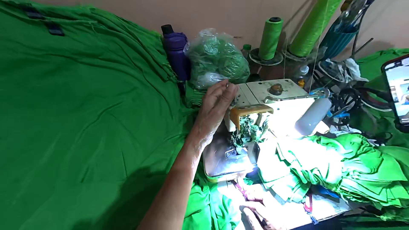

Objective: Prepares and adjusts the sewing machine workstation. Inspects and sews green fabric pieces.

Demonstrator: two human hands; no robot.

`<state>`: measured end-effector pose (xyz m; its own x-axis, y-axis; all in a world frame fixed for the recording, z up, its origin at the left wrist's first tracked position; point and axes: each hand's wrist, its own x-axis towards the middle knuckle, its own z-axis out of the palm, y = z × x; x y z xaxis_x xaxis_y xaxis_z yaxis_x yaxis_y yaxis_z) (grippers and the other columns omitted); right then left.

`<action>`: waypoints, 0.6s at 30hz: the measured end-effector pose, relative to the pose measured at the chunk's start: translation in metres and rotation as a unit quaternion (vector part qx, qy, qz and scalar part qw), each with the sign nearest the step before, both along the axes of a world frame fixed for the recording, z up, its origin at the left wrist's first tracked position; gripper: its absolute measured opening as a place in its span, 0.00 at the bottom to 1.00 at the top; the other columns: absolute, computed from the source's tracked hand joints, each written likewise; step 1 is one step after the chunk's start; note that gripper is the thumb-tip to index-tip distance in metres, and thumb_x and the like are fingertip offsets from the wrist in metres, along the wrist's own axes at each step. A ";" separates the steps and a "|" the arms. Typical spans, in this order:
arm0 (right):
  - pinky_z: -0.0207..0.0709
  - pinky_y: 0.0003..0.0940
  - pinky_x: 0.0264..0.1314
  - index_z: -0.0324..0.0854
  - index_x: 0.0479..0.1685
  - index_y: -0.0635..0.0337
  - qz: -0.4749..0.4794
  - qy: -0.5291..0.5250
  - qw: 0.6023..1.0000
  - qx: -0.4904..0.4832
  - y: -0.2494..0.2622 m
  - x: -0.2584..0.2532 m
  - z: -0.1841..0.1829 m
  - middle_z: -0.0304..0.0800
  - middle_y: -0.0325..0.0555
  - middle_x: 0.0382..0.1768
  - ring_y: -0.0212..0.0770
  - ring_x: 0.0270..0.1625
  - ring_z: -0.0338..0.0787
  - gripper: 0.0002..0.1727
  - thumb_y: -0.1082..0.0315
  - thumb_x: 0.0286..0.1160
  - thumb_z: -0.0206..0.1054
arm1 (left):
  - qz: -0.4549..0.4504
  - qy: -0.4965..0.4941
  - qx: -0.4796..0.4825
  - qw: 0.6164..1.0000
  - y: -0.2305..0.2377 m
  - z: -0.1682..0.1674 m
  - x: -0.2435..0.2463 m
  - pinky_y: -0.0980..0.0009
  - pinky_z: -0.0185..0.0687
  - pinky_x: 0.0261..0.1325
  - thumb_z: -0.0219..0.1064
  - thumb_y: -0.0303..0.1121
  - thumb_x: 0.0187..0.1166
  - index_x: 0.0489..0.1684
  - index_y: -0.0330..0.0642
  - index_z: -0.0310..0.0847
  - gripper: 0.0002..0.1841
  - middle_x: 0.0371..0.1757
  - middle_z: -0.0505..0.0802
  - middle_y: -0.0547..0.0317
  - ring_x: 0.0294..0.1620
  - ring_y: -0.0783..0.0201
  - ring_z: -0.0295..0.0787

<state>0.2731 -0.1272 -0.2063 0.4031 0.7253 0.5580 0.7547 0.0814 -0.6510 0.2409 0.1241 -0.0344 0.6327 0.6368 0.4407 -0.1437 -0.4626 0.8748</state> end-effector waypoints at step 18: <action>0.66 0.52 0.81 0.82 0.69 0.70 -0.081 -0.074 0.994 0.023 0.071 -0.002 0.063 0.80 0.71 0.70 0.61 0.77 0.77 0.28 0.53 0.86 0.56 | 0.014 -0.083 -0.005 0.996 -0.014 0.015 0.003 0.75 0.79 0.66 0.57 0.31 0.88 0.63 0.35 0.82 0.14 0.59 0.90 0.61 0.61 0.77 0.84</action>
<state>0.2708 -0.0563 -0.1431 0.4241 0.6300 0.6506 0.8473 -0.0224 -0.5307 0.2438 0.1102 -0.0199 0.5336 0.6576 0.5319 -0.2749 -0.4599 0.8444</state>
